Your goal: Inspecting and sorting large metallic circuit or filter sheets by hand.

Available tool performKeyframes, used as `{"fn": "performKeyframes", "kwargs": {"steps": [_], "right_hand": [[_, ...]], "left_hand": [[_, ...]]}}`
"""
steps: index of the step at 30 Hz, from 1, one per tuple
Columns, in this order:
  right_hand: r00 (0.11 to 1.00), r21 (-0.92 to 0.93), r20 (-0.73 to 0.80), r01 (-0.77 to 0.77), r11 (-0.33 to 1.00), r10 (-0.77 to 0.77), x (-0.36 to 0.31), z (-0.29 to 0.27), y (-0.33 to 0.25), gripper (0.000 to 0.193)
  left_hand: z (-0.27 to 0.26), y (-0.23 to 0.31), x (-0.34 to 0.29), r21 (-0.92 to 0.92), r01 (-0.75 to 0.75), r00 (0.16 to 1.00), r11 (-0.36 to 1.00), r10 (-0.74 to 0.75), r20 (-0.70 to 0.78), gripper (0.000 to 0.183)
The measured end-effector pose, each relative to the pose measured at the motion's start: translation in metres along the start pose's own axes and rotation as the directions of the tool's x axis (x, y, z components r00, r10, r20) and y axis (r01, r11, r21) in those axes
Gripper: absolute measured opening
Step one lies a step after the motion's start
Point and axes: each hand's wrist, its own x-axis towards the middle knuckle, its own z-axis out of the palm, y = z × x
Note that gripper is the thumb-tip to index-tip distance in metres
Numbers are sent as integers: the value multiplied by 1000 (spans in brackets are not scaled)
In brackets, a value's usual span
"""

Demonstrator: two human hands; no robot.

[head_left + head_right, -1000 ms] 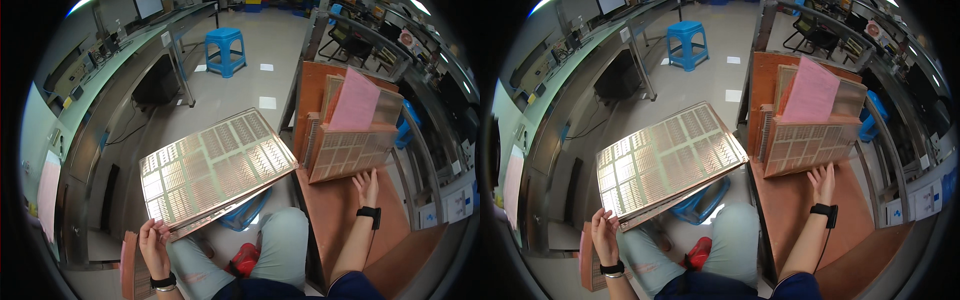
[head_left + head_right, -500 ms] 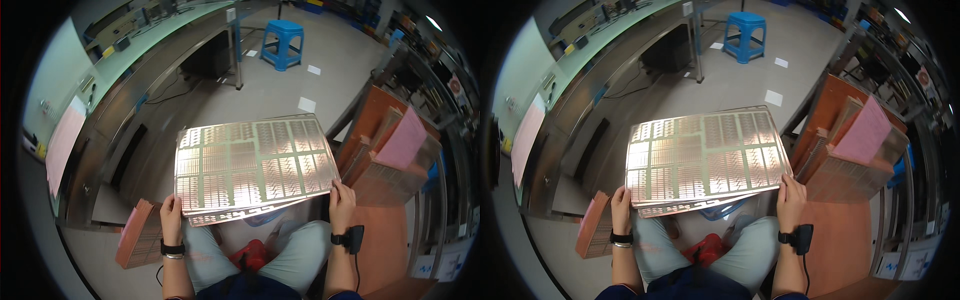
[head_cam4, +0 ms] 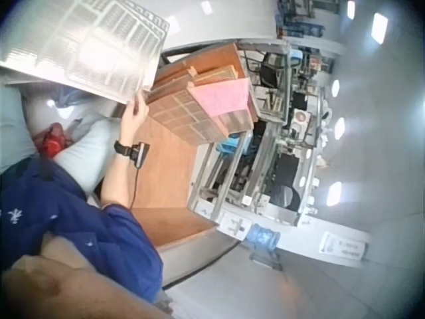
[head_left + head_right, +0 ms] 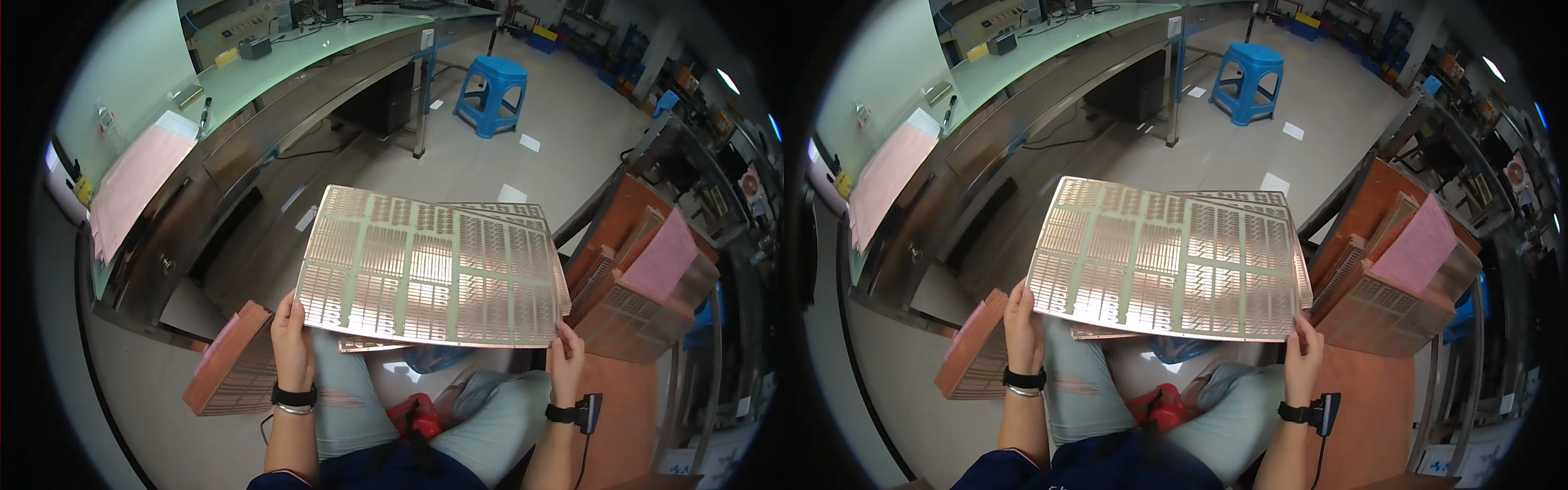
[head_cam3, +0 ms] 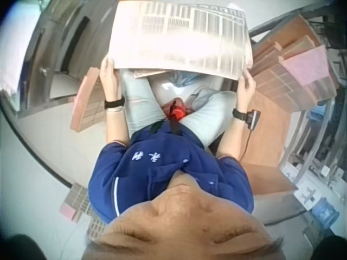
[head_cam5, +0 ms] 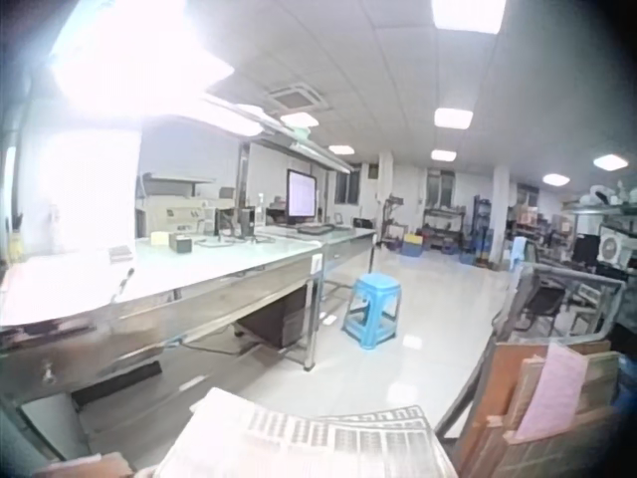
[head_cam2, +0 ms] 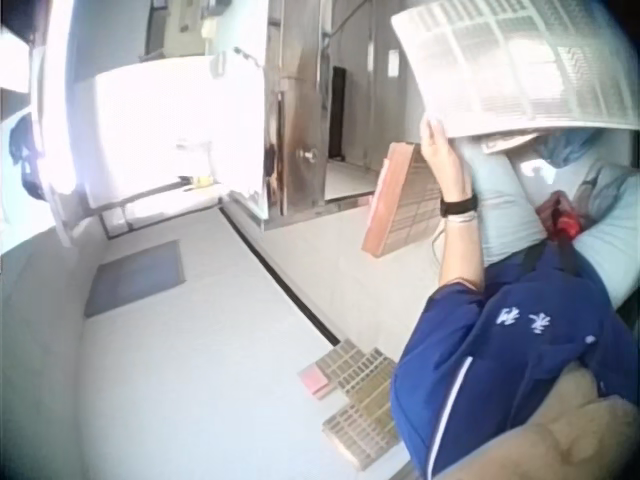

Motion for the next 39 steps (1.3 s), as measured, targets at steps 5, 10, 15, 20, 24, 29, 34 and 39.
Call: {"fn": "performKeyframes", "kwargs": {"steps": [5, 10, 15, 20, 24, 29, 34, 39], "right_hand": [[875, 567, 227, -476, 672, 428, -12, -33, -14, 40], [877, 675, 375, -481, 559, 301, -44, -58, -30, 41], [893, 756, 366, -450, 476, 262, -70, -44, -60, 39], [877, 825, 364, -460, 328, 315, -98, -7, -81, 42], [908, 818, 322, -410, 404, 268, -137, 27, -93, 41], [917, 890, 258, -348, 294, 305, -135, 6, -74, 41], [887, 607, 303, -462, 647, 349, -111, -29, -60, 39], [846, 471, 327, -532, 704, 421, -116, -23, -58, 35]], "left_hand": [[-17, 2, -12, -407, 168, 985, 898, -139, 101, 38], [-32, 8, -12, -495, 218, 974, 841, -159, 160, 34], [-10, 19, -8, -652, 191, 979, 733, -97, 178, 39], [73, 11, -63, -582, 355, 887, 731, -67, 456, 42], [95, -2, -99, -536, 534, 825, 654, -265, 499, 43], [62, -19, -80, -399, 558, 787, 728, -312, 532, 38], [39, -33, -77, -268, 558, 774, 785, -375, 511, 43], [32, -41, -78, -155, 557, 754, 816, -418, 508, 45]]}}
